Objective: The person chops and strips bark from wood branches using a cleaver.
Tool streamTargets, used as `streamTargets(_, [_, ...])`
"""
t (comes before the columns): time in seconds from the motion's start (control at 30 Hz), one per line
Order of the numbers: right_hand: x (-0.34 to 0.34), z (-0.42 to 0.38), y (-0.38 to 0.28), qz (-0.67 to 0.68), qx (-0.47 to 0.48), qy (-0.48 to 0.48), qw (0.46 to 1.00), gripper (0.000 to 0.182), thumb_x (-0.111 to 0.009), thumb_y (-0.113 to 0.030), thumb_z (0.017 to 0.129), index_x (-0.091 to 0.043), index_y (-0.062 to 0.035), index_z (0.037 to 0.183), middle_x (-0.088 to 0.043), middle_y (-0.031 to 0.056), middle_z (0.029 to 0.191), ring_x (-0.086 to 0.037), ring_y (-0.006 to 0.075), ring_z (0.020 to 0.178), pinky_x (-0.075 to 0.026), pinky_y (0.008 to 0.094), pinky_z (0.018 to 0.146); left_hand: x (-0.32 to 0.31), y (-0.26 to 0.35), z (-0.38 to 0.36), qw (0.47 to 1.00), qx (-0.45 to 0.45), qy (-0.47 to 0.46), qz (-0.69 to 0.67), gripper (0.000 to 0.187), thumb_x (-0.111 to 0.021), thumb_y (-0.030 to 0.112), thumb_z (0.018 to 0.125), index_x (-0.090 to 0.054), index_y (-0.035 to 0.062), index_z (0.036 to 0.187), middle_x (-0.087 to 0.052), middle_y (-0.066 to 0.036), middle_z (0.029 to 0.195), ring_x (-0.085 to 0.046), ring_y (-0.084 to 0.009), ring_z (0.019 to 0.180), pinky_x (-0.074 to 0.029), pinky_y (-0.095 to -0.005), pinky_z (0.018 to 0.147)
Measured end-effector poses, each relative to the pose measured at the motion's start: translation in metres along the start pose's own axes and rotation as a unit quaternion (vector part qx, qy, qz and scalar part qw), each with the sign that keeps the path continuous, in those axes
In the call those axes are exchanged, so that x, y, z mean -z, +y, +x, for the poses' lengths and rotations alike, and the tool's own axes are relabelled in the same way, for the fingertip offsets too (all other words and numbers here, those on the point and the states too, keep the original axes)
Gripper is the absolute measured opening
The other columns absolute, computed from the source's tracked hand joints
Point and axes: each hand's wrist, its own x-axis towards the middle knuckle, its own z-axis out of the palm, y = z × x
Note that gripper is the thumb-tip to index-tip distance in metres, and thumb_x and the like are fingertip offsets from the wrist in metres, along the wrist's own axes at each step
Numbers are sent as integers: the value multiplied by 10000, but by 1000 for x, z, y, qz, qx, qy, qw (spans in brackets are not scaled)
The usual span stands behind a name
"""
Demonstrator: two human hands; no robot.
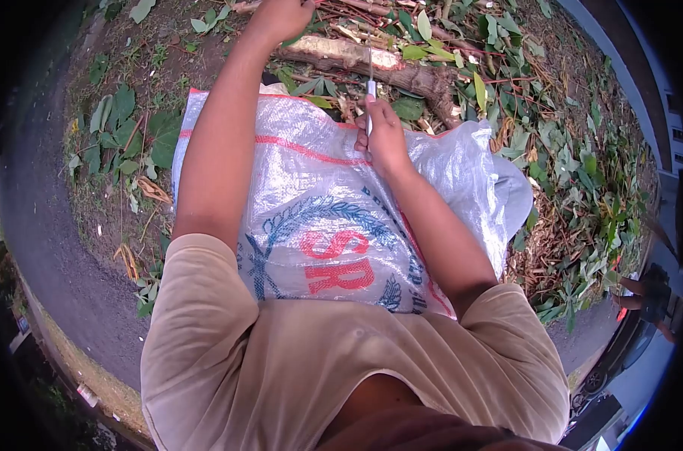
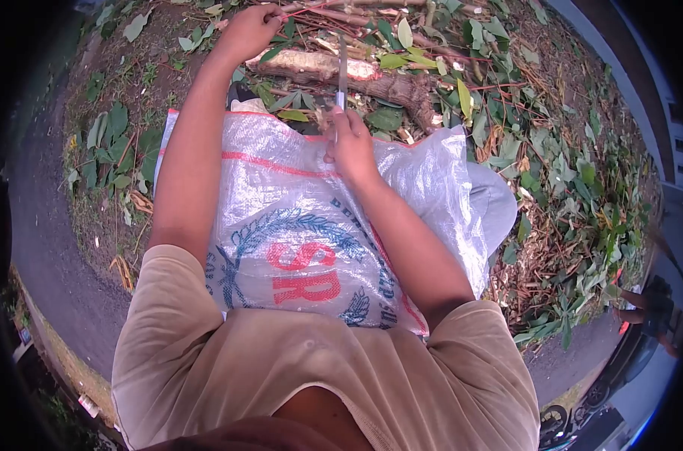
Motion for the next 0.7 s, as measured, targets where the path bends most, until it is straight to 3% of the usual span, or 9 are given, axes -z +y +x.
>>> streamTargets(0.07, [0,-1,-2,82,6,48,995,365,-507,-427,1106,-544,-81,1214,-463,-8,766,-399,92,546,-337,278,485,9,23,-8,999,27,35,-31,316,-589,243,967,-733,-3,1102,-722,-280,1090,-696,-449,1033,-547,-512,925])
streamTargets(0.2, [-11,-6,-6,35,-17,38,999,382,-490,-442,1109,-531,-93,1257,-460,-7,782,-394,92,559,-333,277,486,10,26,-11,999,4,24,-27,316,-582,229,971,-718,-4,1134,-712,-284,1127,-687,-441,1070,-535,-508,947])
streamTargets(0.4, [-10,-9,-20,-8,-113,-115,987,390,-513,-446,1102,-556,-85,1242,-451,-22,751,-355,64,538,-284,254,461,6,22,-3,1000,5,23,-19,305,-602,208,957,-726,-1,1142,-718,-281,1109,-693,-437,1066,-539,-503,945])
streamTargets(0.5, [-11,-9,-28,75,-138,-106,982,389,-520,-421,1103,-573,-63,1244,-449,-25,733,-340,39,507,-264,222,443,-1,6,-2,999,38,2,-32,328,-619,236,947,-728,-1,1146,-719,-280,1127,-696,-430,1071,-540,-500,950])
streamTargets(0.57, [-5,-8,-28,121,-122,-83,982,402,-537,-414,1095,-576,-49,1260,-452,-26,727,-337,19,482,-268,205,433,-19,-21,8,998,-42,-31,-23,277,-612,233,981,-732,77,1176,-743,-154,926,-716,-291,823,-541,-427,788])
streamTargets(0.7, [13,-2,-35,245,-49,-15,968,346,-586,-393,1076,-569,-81,1224,-453,-26,737,-359,43,500,-296,213,458,-37,-29,12,997,-58,-42,-31,265,-627,232,978,-714,52,1153,-745,-165,979,-723,-306,881,-548,-429,814])
